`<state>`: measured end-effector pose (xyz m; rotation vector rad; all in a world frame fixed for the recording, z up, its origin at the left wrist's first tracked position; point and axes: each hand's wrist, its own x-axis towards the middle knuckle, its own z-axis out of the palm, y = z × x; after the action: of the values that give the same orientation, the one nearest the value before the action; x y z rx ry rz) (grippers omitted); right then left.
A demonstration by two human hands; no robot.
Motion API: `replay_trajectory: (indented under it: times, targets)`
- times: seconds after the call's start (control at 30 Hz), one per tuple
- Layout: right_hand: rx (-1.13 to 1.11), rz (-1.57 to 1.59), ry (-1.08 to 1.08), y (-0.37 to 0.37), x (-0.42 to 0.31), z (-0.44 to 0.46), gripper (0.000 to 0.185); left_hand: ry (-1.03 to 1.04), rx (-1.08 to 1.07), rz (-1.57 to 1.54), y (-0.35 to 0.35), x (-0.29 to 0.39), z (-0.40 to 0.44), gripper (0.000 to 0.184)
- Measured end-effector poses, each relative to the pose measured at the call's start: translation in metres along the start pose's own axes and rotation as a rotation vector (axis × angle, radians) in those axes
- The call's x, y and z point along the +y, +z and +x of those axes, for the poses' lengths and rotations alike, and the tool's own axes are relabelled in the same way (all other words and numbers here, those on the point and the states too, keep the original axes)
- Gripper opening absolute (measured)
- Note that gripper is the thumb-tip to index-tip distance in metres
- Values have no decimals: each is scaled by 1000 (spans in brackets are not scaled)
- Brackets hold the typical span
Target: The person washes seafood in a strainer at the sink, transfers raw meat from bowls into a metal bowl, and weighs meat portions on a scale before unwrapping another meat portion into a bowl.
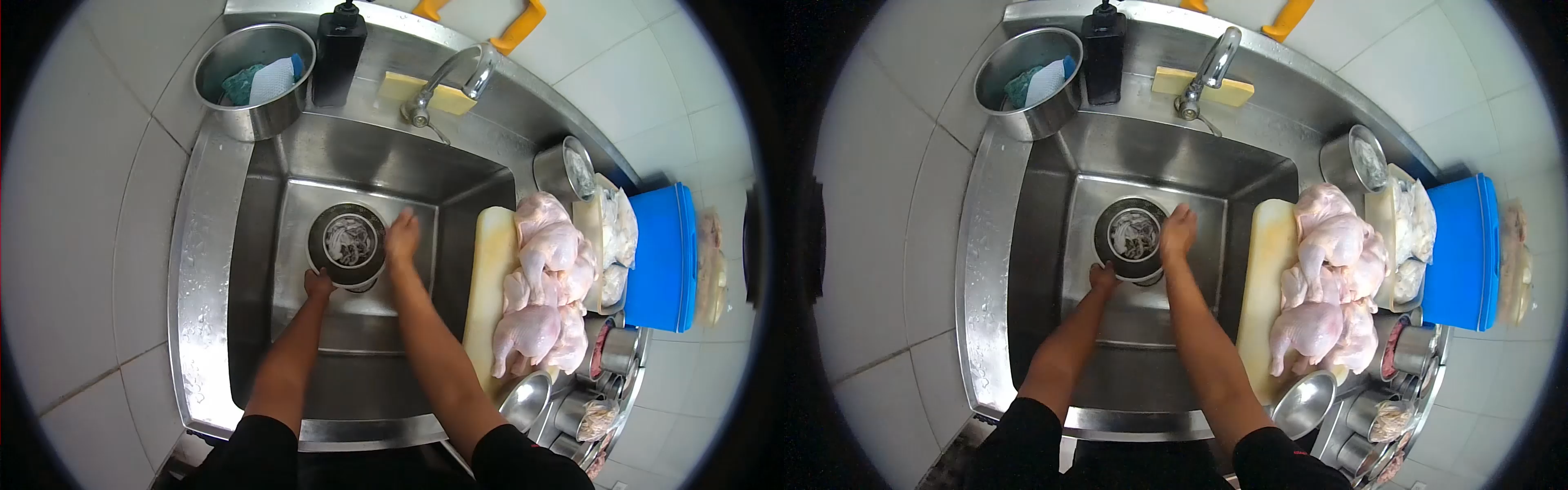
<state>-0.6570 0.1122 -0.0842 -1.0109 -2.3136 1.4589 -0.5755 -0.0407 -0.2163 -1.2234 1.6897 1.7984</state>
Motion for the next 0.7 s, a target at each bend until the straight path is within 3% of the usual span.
replay_trajectory:
  times: [0.03,0.1,0.13,0.17,0.27,0.33,0.37,0.43,0.47,0.53,0.57,0.63,0.7]
  targets:
    - [-44,434,161,-13,-55,3,47,-59,0,-81,-3,0,-3,39]
    - [-186,839,66,-27,-104,39,53,-122,10,-24,-7,-7,4,37]
    - [-209,869,84,-32,-135,51,49,-172,10,33,-9,-11,14,35]
    - [-420,798,-38,-41,-156,73,39,-173,22,31,-14,-25,32,35]
    - [-370,768,-111,-51,-230,63,32,65,-190,467,-36,-40,62,44]
    - [-418,748,-381,-58,-251,38,27,400,-383,1013,-54,-7,36,35]
    - [-420,749,-384,-60,-241,36,27,526,-438,1186,-62,7,22,32]
    - [-641,577,-135,-55,-185,44,27,825,-361,1529,-74,29,-9,29]
    - [-674,416,-53,-51,-152,41,26,827,-352,1530,-77,47,-31,29]
    - [-785,192,128,-44,-86,31,22,-129,-178,266,-75,80,-70,22]
    - [-865,126,229,-41,-62,24,20,-122,-172,266,-79,83,-71,22]
    - [-718,131,513,-32,-34,-1,19,-20,-315,252,-85,85,-65,22]
    - [-709,58,518,-19,17,-5,19,48,-255,252,-89,99,-86,22]
